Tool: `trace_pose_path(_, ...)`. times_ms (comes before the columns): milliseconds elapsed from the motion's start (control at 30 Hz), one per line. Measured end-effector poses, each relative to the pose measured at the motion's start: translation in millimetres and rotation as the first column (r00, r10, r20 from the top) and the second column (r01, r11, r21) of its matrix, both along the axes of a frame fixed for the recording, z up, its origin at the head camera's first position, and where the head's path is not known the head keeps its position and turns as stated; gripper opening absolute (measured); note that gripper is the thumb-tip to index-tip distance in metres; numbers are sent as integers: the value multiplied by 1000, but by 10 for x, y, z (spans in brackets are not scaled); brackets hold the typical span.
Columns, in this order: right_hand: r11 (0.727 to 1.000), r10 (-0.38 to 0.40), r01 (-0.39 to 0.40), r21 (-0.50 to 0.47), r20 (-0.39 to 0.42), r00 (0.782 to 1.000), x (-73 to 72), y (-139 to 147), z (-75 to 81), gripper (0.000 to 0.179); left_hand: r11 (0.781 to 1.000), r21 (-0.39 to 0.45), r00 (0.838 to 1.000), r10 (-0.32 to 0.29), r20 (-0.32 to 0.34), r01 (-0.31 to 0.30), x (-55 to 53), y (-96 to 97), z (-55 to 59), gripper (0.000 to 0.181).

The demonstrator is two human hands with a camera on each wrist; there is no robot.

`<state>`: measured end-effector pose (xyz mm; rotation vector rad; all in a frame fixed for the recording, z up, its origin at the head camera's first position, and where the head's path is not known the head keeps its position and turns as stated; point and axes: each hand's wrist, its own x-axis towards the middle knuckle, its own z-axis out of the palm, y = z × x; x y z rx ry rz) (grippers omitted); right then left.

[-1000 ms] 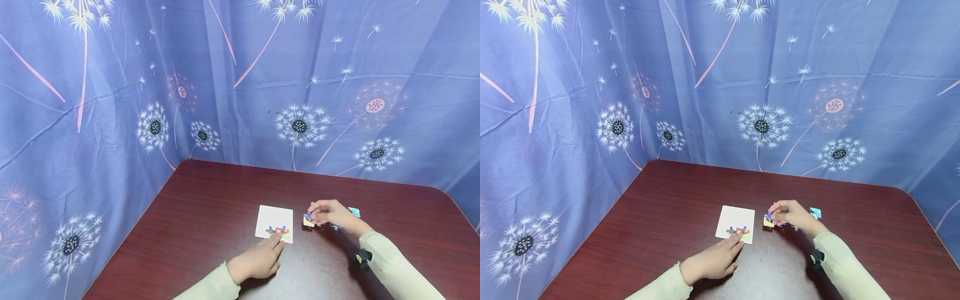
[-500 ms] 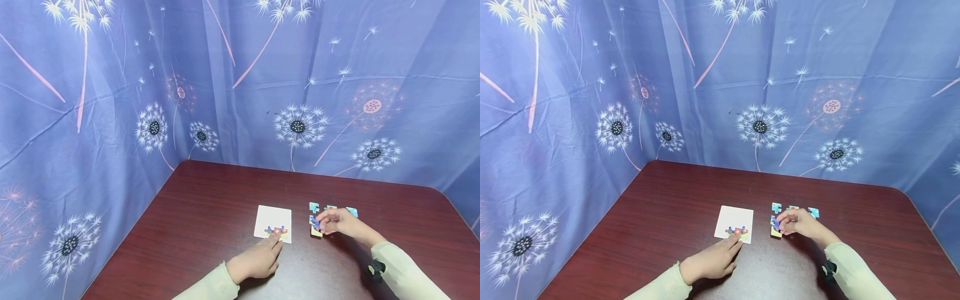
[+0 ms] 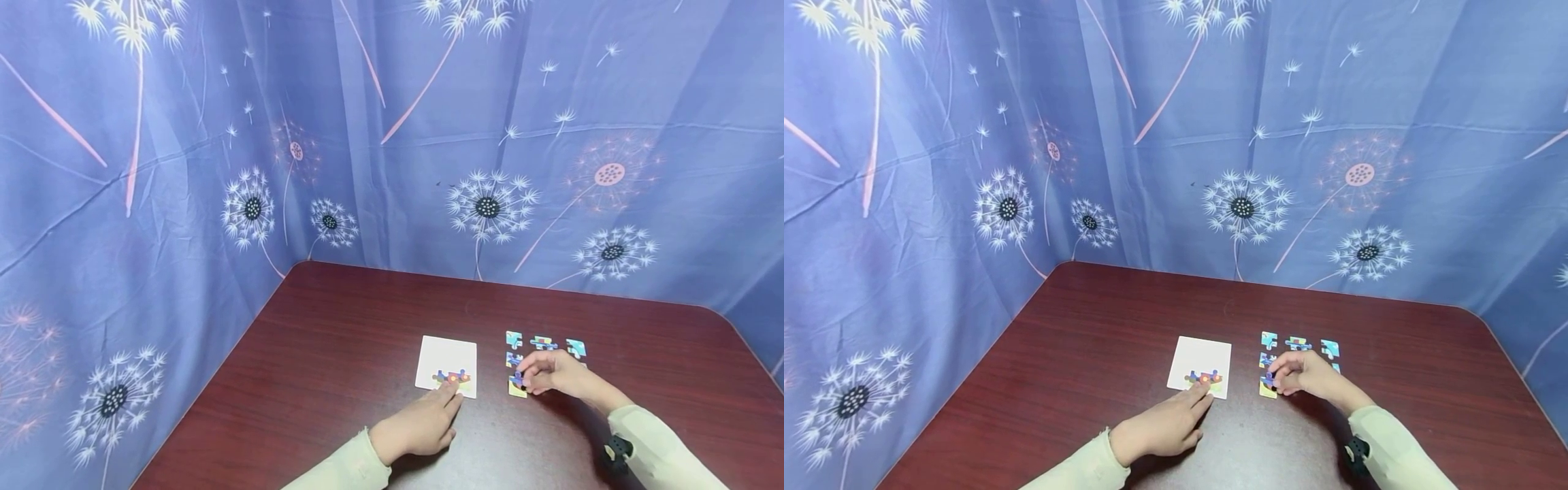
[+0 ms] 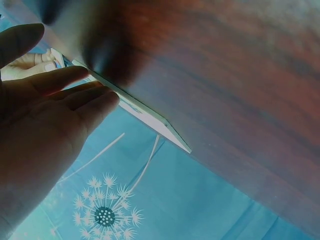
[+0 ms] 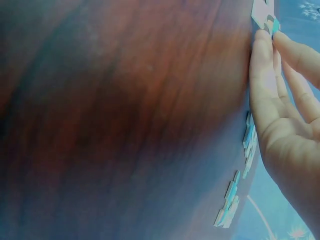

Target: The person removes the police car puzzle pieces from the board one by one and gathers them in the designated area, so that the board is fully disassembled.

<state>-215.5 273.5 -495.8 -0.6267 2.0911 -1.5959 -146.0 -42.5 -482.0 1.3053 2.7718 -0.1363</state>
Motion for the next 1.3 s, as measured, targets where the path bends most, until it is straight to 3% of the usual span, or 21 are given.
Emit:
trace_pose_path(400,998,-46,47,47,-13,999,5,-13,-3,25,1000,5,1000,-7,0,7,-3,14,-21,56)
trace_pose_path(767,999,-19,23,44,-84,996,-3,-7,-41,24,1000,11,1000,-11,-18,11,-8,11,-23,56)
trace_pose_path(1000,996,-43,50,76,-81,996,0,-27,-24,25,1000,16,1000,10,25,-11,-1,17,-6,56)
trace_pose_path(1300,992,-60,66,108,-60,996,-6,-56,4,25,1000,-5,1000,13,14,-13,15,16,17,57)
